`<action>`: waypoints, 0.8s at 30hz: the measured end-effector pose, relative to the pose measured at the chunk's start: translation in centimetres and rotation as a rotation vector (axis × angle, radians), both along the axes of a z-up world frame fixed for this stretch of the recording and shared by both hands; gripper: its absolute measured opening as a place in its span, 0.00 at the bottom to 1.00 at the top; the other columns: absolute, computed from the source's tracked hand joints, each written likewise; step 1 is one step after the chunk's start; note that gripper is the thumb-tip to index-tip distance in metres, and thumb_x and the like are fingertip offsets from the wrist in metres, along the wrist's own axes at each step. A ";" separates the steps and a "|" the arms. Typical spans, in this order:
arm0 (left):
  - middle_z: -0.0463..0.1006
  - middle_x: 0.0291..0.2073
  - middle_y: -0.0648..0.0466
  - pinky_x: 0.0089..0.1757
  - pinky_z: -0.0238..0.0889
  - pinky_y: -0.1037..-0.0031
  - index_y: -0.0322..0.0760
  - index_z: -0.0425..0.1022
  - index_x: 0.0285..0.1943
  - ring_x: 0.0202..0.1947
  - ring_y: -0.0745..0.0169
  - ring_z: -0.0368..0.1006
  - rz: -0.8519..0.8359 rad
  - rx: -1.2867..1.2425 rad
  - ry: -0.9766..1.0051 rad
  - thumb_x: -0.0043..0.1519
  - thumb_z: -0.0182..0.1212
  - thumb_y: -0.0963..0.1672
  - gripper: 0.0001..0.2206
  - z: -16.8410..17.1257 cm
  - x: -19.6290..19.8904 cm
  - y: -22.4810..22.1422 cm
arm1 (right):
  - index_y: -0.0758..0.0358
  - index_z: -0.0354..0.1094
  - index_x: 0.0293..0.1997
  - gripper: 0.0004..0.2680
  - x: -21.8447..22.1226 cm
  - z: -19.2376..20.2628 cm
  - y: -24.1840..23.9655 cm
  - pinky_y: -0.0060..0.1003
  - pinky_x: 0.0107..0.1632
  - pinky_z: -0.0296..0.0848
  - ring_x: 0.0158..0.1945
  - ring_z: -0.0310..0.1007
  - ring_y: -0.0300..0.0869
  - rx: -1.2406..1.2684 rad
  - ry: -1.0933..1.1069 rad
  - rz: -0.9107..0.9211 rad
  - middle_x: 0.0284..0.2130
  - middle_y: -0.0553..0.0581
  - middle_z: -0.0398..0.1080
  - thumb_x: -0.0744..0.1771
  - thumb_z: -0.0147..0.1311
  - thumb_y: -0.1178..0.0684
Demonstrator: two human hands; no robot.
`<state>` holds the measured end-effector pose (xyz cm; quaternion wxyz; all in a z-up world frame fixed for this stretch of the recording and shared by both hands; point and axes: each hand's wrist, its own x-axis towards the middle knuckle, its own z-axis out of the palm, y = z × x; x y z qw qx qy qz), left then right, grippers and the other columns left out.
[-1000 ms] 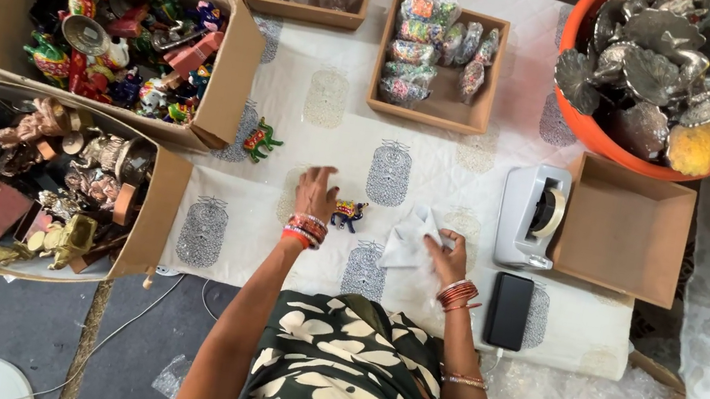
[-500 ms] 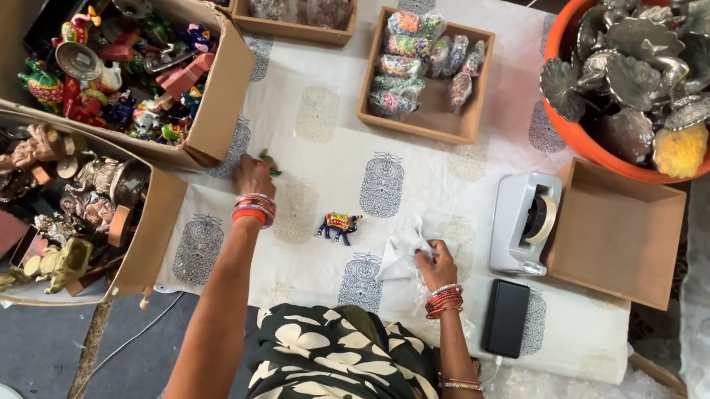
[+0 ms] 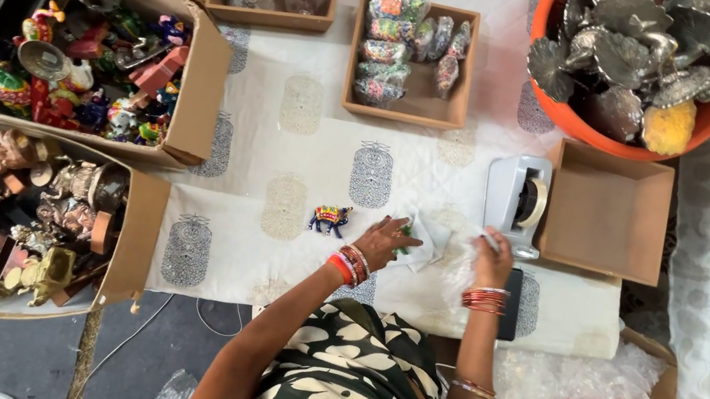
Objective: Packing small decorative items into plastic bags and organizing them in boxes.
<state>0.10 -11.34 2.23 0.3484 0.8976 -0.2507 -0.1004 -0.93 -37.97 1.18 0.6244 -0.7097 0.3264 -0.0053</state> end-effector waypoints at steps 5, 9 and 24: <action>0.61 0.67 0.46 0.57 0.55 0.37 0.55 0.71 0.67 0.65 0.29 0.63 -0.061 0.157 -0.186 0.54 0.67 0.39 0.30 2.4 0.6 1.2 | 0.62 0.72 0.57 0.11 1.0 4.7 0.6 0.22 0.38 0.77 0.37 0.78 0.31 0.140 -0.246 -0.074 0.40 0.56 0.78 0.68 0.57 0.61; 0.71 0.66 0.47 0.60 0.68 0.57 0.49 0.69 0.69 0.62 0.45 0.73 0.239 -0.296 0.114 0.64 0.62 0.42 0.22 4.5 0.7 2.3 | 0.63 0.71 0.56 0.11 2.3 8.6 6.5 0.25 0.26 0.69 0.27 0.68 0.33 0.331 -0.177 0.177 0.39 0.57 0.78 0.67 0.57 0.59; 0.80 0.44 0.47 0.49 0.73 0.68 0.27 0.73 0.50 0.43 0.62 0.77 0.333 -1.236 0.820 0.60 0.66 0.35 0.11 12.2 -1.4 8.9 | 0.67 0.55 0.71 0.26 3.5 21.3 14.5 0.31 0.53 0.77 0.53 0.75 0.39 0.605 -0.427 0.564 0.62 0.61 0.62 0.63 0.58 0.67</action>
